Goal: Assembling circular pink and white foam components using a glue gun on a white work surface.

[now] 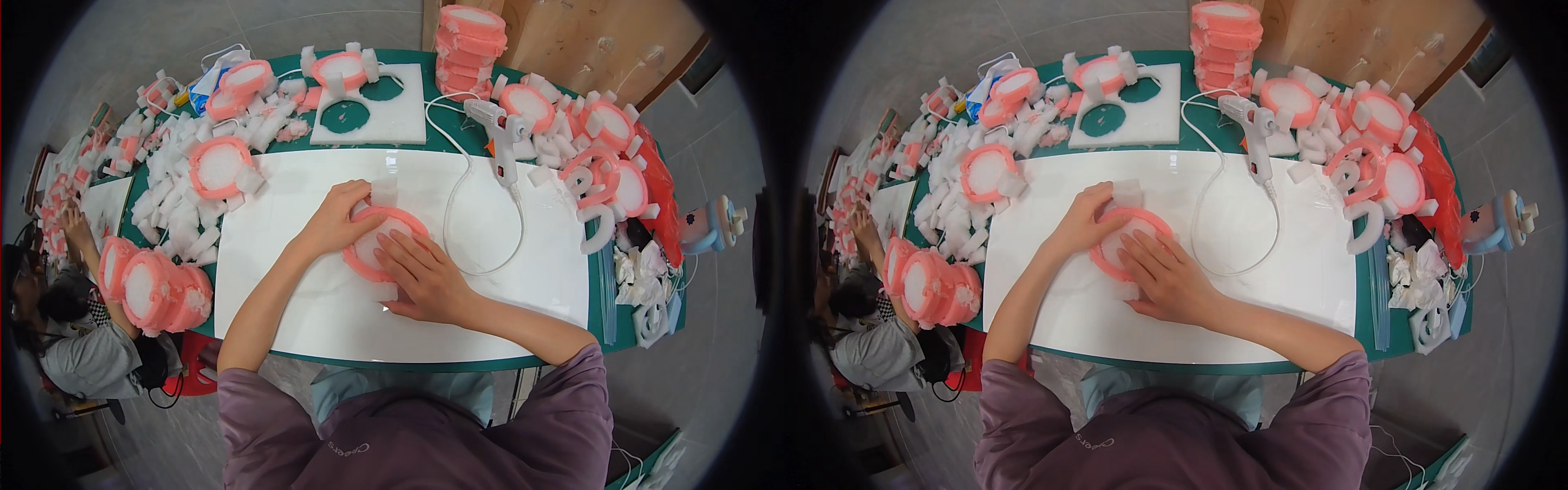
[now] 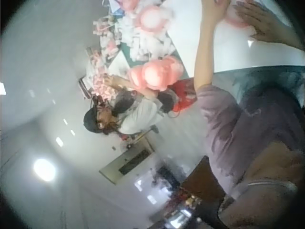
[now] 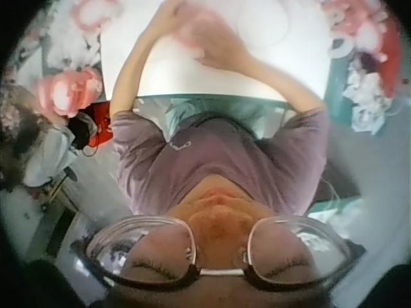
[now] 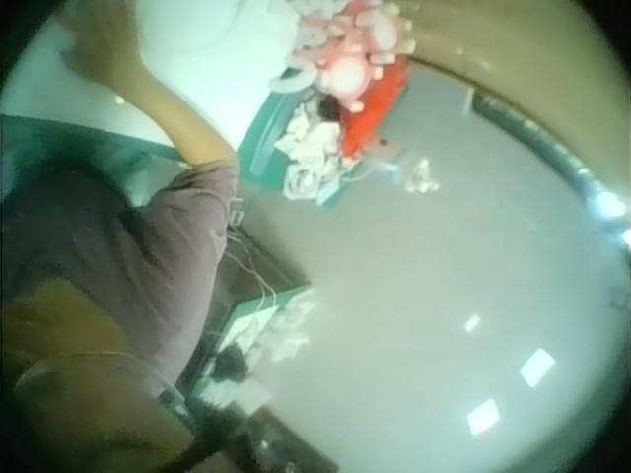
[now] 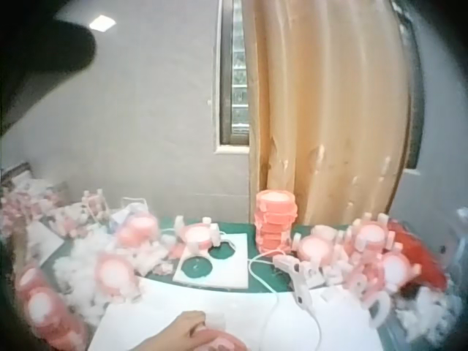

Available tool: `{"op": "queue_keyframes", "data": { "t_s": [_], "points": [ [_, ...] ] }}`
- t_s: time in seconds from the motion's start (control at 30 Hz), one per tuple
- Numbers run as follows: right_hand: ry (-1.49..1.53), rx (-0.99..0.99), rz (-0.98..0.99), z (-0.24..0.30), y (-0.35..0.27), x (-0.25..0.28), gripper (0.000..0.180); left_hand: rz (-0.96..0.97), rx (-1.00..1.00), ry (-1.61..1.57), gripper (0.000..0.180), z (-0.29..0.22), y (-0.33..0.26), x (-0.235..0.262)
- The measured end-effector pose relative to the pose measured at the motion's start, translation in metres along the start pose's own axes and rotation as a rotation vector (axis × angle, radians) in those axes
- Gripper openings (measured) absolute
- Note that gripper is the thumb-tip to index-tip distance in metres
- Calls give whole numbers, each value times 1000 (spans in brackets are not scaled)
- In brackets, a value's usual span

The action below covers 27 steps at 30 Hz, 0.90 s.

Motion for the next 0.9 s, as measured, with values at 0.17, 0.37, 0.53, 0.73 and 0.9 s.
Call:
{"op": "queue_keyframes", "data": {
  "t_s": [0.17,0.37,0.53,0.73,0.9],
  "points": [
    [-2,-3,-4,0,0,-1,70,10,32,19,26,-1,0,-1],
    [6,-30,30,0,-1,0,72,-21,-19,-8,29,-1,0,-2],
    [2,-2,2,0,-1,-1,71,-4,18,1,28,-3,0,-1],
    [-1,4,2,0,0,0,71,-4,-2,-8,23,-1,-1,0],
    [3,-8,6,0,-1,0,71,-14,-1,-4,25,-3,0,-1]
  ]
}}
Point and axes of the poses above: each hand's wrist, its own y-axis towards the middle knuckle, its own x-axis out of the back of the hand, z = x × y, the point moved 1 cm from there along y, towards the middle knuckle, and after that the axes turned 10 degrees about -y, right-handed, at the moved point
